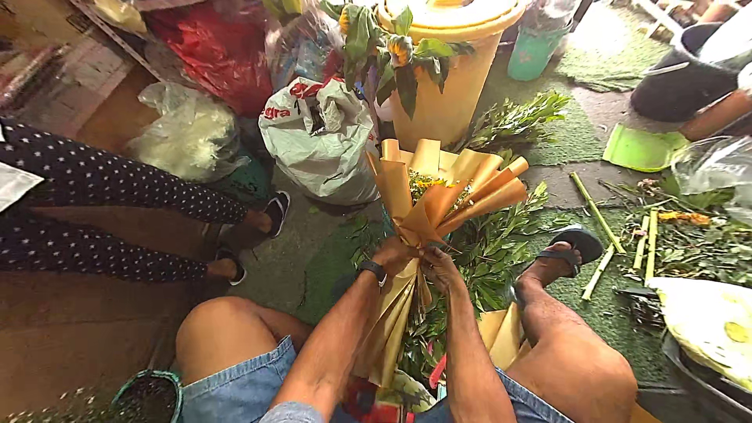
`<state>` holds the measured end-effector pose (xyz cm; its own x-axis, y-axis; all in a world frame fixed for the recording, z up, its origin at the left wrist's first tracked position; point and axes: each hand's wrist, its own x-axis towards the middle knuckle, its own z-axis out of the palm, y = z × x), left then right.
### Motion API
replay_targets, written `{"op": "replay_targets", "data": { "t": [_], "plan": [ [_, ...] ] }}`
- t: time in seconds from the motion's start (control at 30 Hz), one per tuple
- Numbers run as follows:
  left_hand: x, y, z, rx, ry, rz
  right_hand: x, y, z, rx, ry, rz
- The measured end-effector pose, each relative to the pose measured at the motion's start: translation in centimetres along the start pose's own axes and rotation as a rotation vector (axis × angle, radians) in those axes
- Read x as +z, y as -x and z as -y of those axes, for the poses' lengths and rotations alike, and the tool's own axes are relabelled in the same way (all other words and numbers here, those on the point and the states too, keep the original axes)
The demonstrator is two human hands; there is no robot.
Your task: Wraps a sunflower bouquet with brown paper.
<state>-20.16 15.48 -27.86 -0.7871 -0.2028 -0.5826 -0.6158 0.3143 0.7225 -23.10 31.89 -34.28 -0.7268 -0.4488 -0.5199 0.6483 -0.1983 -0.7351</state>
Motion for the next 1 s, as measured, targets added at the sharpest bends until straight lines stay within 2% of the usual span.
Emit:
{"op": "replay_targets", "data": {
  "t": [0.2, 0.47, 0.57, 0.6, 0.63, 0.7, 0.77, 0.8, 0.87, 0.9, 1.0],
  "plan": [
    [0.1, -0.6, 0.4, -0.020, -0.025, 0.027, -0.5, -0.7, 0.1, 0.036, 0.037, 0.045],
    [0.8, -1.5, 0.7, -0.046, 0.082, -0.073, -1.6, -0.7, -0.6, -0.020, 0.007, 0.126],
    [1.3, -1.6, 0.7, -0.077, 0.097, -0.134, -1.4, 1.3, 0.7, -0.033, 0.098, 0.046],
    [1.4, -1.6, 0.7, -0.090, 0.051, -0.153, -1.0, 2.6, 1.4, -0.112, 0.200, -0.062],
    [1.5, -1.6, 0.7, -0.096, 0.020, -0.169, -0.3, 4.0, 2.1, -0.273, 0.295, -0.223],
    [1.7, -1.3, 0.5, -0.096, -0.020, -0.177, 1.0, 7.0, 3.9, -0.722, 0.357, -0.456],
    [1.6, -0.9, 0.0, -0.093, -0.036, -0.180, 2.3, 9.4, 6.3, -1.075, 0.557, -0.454],
    [1.6, -0.6, -0.1, -0.098, -0.051, -0.179, 3.2, 10.3, 7.5, -1.157, 0.708, -0.447],
    [1.5, 0.0, -0.3, -0.101, -0.099, -0.171, 4.6, 10.3, 9.0, -1.194, 0.896, -0.443],
    [1.5, 0.0, -0.2, -0.096, -0.122, -0.172, 4.9, 9.5, 9.5, -1.179, 0.896, -0.438],
    [1.1, 0.0, 0.1, -0.080, -0.192, -0.167, 4.8, 6.9, 11.8, -0.995, 0.701, -0.341]
  ]
}}
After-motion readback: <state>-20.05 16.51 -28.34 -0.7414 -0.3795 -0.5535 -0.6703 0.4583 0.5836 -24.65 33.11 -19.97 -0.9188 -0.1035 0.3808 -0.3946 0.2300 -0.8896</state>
